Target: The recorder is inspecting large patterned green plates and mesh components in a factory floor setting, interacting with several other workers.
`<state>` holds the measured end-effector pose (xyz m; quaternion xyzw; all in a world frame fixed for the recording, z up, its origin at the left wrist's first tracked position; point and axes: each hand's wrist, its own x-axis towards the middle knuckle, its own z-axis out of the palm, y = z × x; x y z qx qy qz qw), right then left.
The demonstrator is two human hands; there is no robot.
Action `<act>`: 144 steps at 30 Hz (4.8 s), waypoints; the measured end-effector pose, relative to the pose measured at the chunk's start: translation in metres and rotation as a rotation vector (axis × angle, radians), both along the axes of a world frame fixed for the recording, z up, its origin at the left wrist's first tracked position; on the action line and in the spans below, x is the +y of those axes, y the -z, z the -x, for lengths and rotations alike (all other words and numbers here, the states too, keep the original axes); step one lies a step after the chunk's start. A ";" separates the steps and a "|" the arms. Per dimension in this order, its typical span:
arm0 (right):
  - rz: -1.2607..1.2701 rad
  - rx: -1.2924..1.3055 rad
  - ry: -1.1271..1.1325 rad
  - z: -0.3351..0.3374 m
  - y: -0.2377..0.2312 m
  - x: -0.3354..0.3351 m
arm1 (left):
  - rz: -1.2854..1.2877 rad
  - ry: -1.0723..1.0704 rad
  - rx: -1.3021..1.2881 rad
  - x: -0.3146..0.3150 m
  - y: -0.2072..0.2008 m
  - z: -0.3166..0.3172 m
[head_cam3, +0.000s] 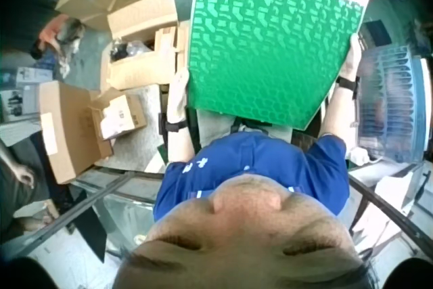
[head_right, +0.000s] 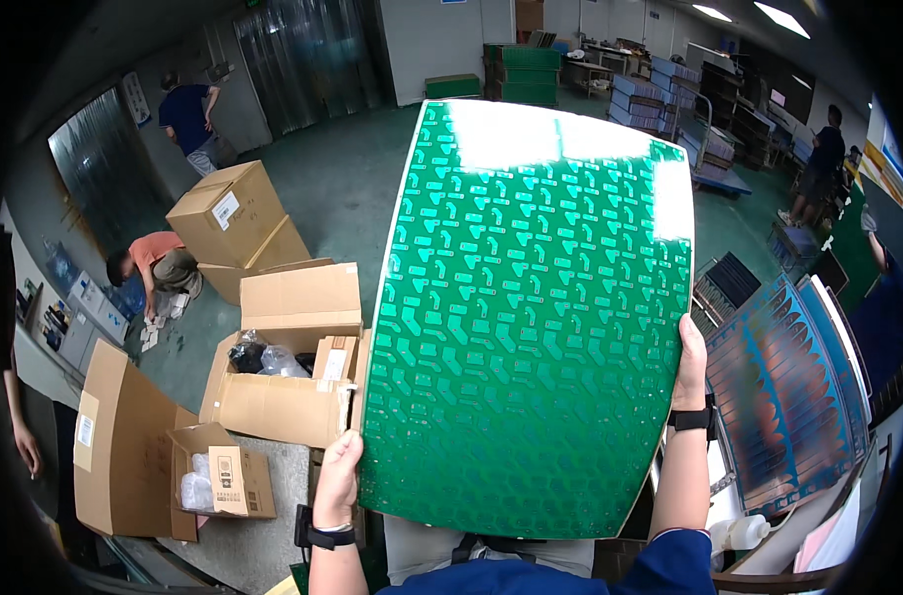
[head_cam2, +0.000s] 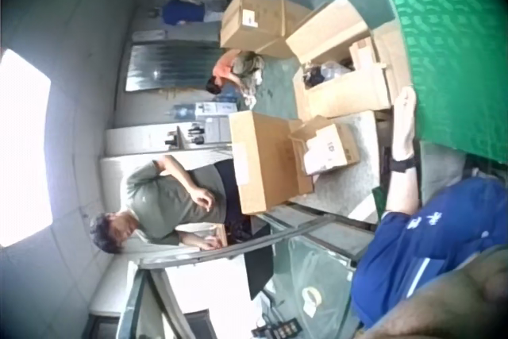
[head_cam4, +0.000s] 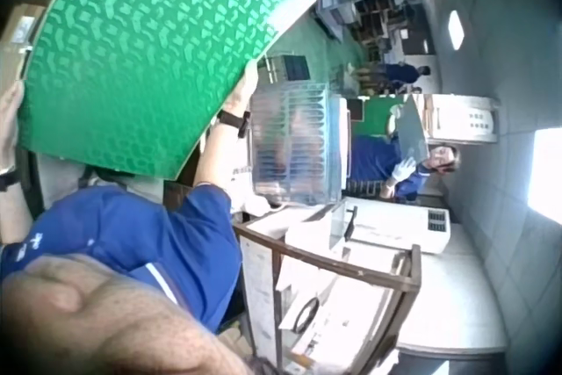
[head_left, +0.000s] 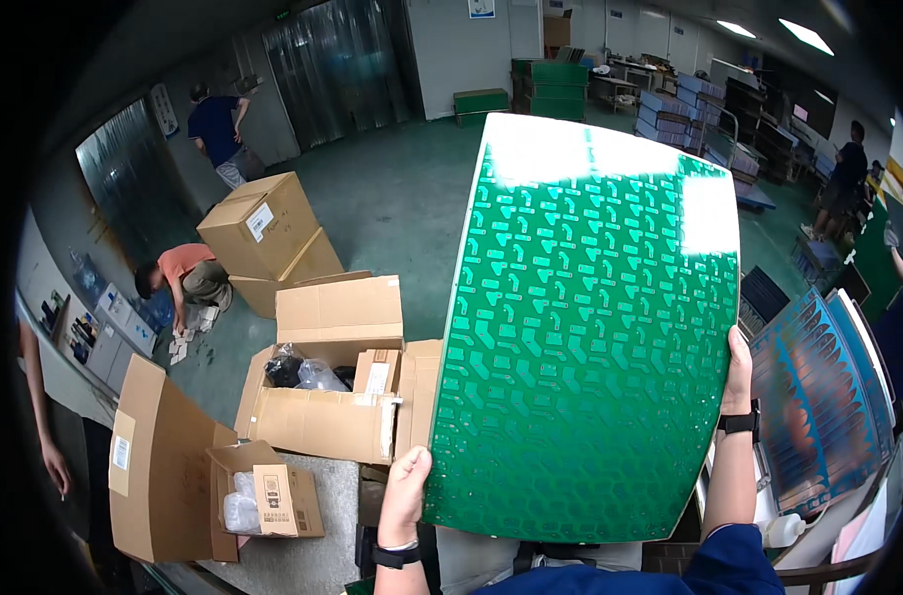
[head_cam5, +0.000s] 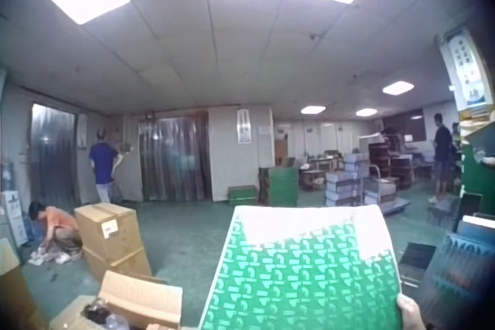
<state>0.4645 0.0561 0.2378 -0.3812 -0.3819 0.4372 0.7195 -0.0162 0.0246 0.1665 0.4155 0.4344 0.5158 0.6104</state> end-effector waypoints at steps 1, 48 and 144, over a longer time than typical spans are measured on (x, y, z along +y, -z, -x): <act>-0.005 -0.002 0.000 0.000 0.006 0.002 | 0.043 0.064 -0.081 0.000 -0.009 0.011; 0.144 -0.326 -0.004 -0.043 -0.007 -0.050 | -0.158 -0.513 0.001 -0.012 0.022 0.067; 0.105 0.261 -0.041 0.037 0.051 -0.061 | -0.033 -0.498 0.063 -0.004 0.047 0.017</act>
